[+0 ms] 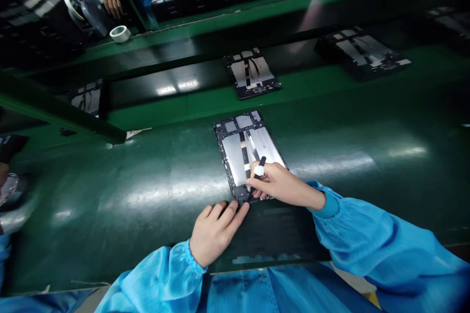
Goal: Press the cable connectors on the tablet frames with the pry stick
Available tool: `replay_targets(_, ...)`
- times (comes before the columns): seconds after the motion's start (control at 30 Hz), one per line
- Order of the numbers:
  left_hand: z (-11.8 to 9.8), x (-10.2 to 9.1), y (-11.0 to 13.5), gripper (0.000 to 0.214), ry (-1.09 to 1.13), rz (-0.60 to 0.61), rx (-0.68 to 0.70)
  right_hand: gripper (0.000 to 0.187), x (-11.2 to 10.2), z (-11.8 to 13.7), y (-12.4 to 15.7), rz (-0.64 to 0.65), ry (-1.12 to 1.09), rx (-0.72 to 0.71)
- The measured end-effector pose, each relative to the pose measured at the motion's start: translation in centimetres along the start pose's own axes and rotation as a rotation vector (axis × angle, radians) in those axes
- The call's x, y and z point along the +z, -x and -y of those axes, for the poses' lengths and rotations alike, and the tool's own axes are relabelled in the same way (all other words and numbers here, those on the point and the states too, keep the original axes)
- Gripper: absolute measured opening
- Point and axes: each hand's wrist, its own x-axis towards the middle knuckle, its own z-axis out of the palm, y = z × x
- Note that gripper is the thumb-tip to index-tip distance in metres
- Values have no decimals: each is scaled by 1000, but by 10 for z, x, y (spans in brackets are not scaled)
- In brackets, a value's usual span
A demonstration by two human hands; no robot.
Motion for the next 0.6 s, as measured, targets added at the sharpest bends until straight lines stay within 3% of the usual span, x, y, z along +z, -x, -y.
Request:
replay_targets(0.17,1,1,-2,39,3,42,7,19,-9,-9,9,-68,11,-53)
replay_targets(0.3,4,4,-2,37,61,33,1,23,-20,-18,24,-186,224,-151)
replay_targets(0.43,5,6,-1,35,101,13,-18,20,-21,-20,30,-174,311,-177)
replay_targets(0.6,4,7,1,35,117,4,-37,21,-18,-21,28,-181,265,-165)
